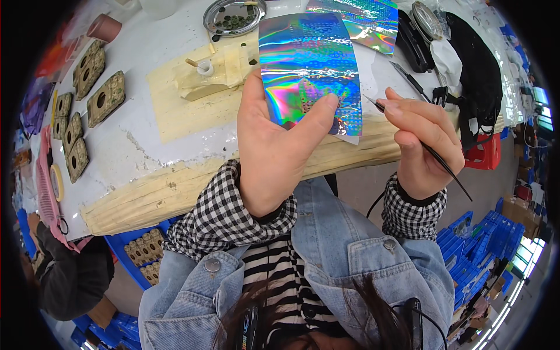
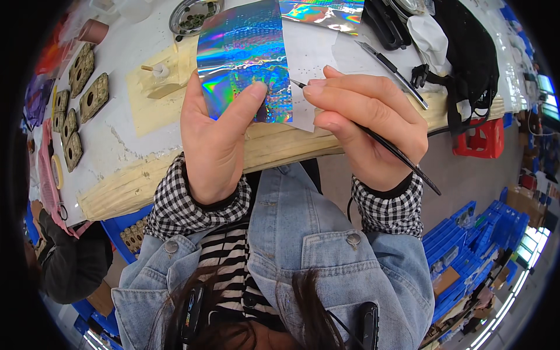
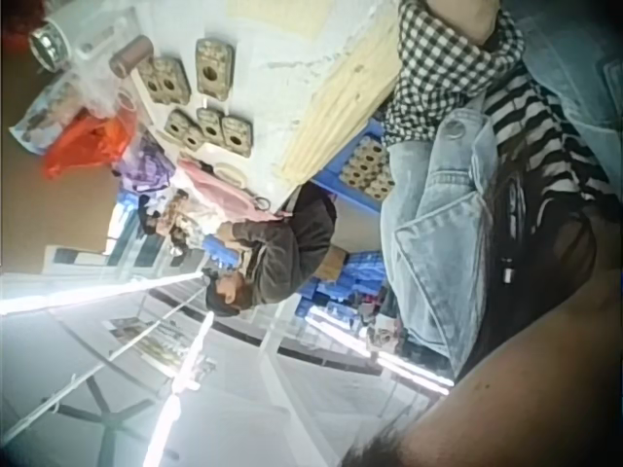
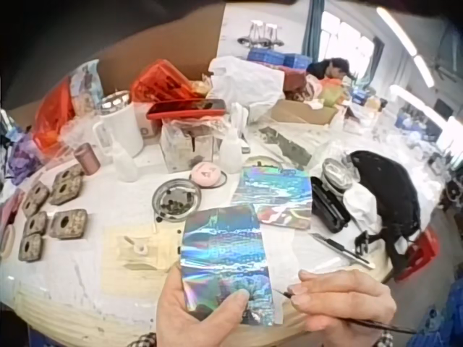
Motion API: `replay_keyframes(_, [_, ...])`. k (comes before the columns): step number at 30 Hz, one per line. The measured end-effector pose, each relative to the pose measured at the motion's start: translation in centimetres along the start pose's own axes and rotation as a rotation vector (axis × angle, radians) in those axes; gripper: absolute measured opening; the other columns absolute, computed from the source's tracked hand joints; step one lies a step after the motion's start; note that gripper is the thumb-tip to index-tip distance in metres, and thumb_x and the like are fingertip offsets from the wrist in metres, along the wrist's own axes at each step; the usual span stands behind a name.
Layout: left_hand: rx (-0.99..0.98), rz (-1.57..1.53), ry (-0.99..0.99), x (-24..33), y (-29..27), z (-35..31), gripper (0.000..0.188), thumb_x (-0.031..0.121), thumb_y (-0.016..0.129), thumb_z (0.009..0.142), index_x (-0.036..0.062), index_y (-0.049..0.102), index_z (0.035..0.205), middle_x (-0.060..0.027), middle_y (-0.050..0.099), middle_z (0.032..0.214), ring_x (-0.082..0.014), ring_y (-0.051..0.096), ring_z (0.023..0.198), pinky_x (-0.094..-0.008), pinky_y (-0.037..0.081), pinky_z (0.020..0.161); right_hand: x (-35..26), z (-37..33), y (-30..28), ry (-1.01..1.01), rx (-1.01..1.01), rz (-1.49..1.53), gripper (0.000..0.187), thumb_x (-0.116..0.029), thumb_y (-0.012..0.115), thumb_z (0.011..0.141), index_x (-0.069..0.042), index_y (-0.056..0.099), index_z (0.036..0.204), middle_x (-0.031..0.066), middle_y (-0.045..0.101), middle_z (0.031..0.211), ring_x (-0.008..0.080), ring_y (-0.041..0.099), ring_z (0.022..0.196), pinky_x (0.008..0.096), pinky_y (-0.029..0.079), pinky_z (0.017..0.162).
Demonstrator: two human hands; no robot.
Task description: The recorder is applying iridescent holographic stickers to small toy parts using tweezers and a pen.
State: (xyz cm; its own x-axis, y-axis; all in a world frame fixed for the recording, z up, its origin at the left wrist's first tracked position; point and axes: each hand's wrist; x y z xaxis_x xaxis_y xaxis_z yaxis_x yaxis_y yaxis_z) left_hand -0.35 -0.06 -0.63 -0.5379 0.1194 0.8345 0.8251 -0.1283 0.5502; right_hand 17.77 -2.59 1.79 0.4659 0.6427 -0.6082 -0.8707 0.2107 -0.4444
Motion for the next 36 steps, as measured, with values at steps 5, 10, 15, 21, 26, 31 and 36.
replay_keyframes(5, [0.011,-0.012,-0.008,0.2,0.1,-0.1,0.040,-0.001,0.067,0.085,-0.0035,0.042,0.117,-0.0122,0.062,0.108,-0.0143,0.063,0.094,-0.0277,0.053,0.081,0.3,-0.2,0.0,0.052,0.018,0.054,0.019,-0.006,0.071,0.080,0.001,0.071,0.098,0.0122,0.069,0.091,0.0212,0.066,0.084,0.0411,0.056,0.088])
replay_keyframes(10, [0.022,-0.016,-0.003,0.2,0.2,-0.1,0.041,-0.001,0.067,0.085,-0.0036,0.043,0.118,-0.0121,0.062,0.108,-0.0146,0.063,0.096,-0.0281,0.053,0.082,0.1,-0.3,-0.4,0.175,0.010,0.088,0.017,-0.006,0.068,0.083,0.005,0.070,0.096,0.0149,0.069,0.091,0.0211,0.065,0.084,0.0373,0.056,0.084])
replay_keyframes(15, [0.018,-0.020,0.001,0.2,0.2,-0.1,0.040,-0.002,0.066,0.085,-0.0031,0.044,0.118,-0.0116,0.062,0.109,-0.0144,0.062,0.096,-0.0282,0.052,0.083,0.4,-0.9,-0.1,0.540,0.153,0.529,0.025,-0.015,0.058,0.095,0.008,0.065,0.101,0.0163,0.068,0.096,0.0225,0.067,0.086,0.0330,0.057,0.078])
replay_keyframes(21, [0.031,-0.030,-0.011,0.0,0.1,-0.2,0.040,-0.002,0.066,0.085,-0.0029,0.045,0.119,-0.0112,0.063,0.109,-0.0142,0.062,0.095,-0.0283,0.052,0.082,1.8,-1.4,-0.5,0.706,0.202,0.733,0.027,-0.017,0.055,0.097,0.007,0.064,0.106,0.0175,0.067,0.100,0.0231,0.068,0.085,0.0335,0.057,0.077])
replay_keyframes(26, [0.028,-0.052,-0.020,0.1,0.1,-0.1,0.038,-0.002,0.066,0.085,-0.0024,0.047,0.118,-0.0105,0.063,0.108,-0.0141,0.063,0.094,-0.0283,0.052,0.082,2.2,-1.3,-0.8,0.429,0.042,0.200,0.018,-0.006,0.066,0.087,0.005,0.068,0.101,0.0136,0.068,0.093,0.0192,0.066,0.081,0.0287,0.053,0.071])
replay_keyframes(31, [0.040,-0.078,-0.014,-0.2,-0.1,-0.1,0.038,-0.001,0.066,0.085,-0.0018,0.048,0.118,-0.0103,0.064,0.108,-0.0141,0.063,0.094,-0.0281,0.052,0.083,1.8,-1.1,-1.0,0.110,-0.157,-0.309,0.026,-0.007,0.077,0.073,-0.002,0.071,0.097,0.0099,0.065,0.088,0.0213,0.062,0.074,0.0282,0.049,0.066])
replay_keyframes(36, [0.046,-0.084,-0.019,0.0,0.1,-0.1,0.038,-0.001,0.067,0.085,-0.0018,0.048,0.117,-0.0102,0.064,0.108,-0.0140,0.063,0.094,-0.0279,0.052,0.084,1.8,-1.2,-1.1,0.085,-0.212,-0.355,0.027,-0.008,0.077,0.072,-0.002,0.071,0.098,0.0096,0.065,0.088,0.0224,0.062,0.078,0.0309,0.049,0.067])
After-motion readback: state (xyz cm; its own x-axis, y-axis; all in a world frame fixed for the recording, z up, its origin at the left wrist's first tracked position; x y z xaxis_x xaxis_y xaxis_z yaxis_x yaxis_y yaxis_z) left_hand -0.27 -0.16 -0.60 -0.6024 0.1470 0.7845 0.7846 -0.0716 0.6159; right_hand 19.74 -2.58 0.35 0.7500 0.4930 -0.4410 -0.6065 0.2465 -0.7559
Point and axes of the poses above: each hand's wrist, its own z-axis towards the middle knuckle, its own y-axis out of the palm, x = y × z
